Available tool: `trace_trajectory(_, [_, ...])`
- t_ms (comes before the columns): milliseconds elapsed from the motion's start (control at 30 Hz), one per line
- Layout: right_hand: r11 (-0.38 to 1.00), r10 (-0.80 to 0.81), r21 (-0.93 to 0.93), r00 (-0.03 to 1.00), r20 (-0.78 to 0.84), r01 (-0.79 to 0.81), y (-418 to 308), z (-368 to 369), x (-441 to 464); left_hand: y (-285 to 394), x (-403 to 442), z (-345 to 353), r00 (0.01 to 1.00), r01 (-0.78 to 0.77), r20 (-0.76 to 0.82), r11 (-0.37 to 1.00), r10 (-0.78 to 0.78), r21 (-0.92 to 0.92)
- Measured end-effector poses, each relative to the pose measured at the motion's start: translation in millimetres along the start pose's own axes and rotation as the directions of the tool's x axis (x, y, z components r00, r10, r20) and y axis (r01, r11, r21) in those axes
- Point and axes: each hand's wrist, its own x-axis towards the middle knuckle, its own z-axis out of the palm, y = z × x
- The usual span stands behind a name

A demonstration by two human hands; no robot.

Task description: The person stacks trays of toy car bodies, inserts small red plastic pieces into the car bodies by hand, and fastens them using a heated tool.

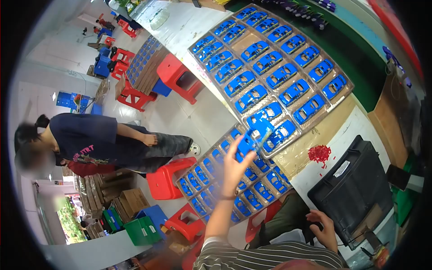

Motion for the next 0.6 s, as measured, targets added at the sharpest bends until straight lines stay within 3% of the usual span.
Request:
trace_trajectory(100, [0.998, 0.050, 0.033, 0.999, -0.004, -0.050, -22.4, 7.2, 15.5, 26.7, 46.3, -6.4, 0.989, -0.019, -0.147, 0.999, 0.014, -0.031])
trace_trajectory(300, [0.990, 0.126, -0.057, 0.991, -0.033, -0.128, -41.3, 4.3, 33.3, 34.4, 160.7, -2.6, 0.978, 0.032, -0.207, 0.999, -0.032, -0.004])
trace_trajectory(367, [0.983, 0.141, -0.115, 0.989, -0.039, -0.145, -45.5, 1.2, 33.5, 14.4, 211.3, 9.2, 0.926, -0.149, -0.329, 0.981, 0.184, 0.127])
trace_trajectory(433, [0.980, 0.169, -0.100, 0.985, -0.043, -0.172, -48.3, -1.8, 31.9, 31.7, 242.3, 24.1, 0.809, -0.196, -0.330, 0.752, 0.487, 0.629])
trace_trajectory(533, [0.976, 0.192, -0.088, 0.978, -0.080, -0.199, -41.7, -5.7, 32.1, 45.0, 287.4, 46.5, 0.759, -0.069, -0.359, 0.616, 0.543, 0.785])
trace_trajectory(600, [0.971, 0.214, -0.086, 0.972, -0.098, -0.223, -34.4, -5.9, 31.0, 47.3, 317.6, 57.0, 0.773, -0.035, -0.376, 0.627, 0.510, 0.779])
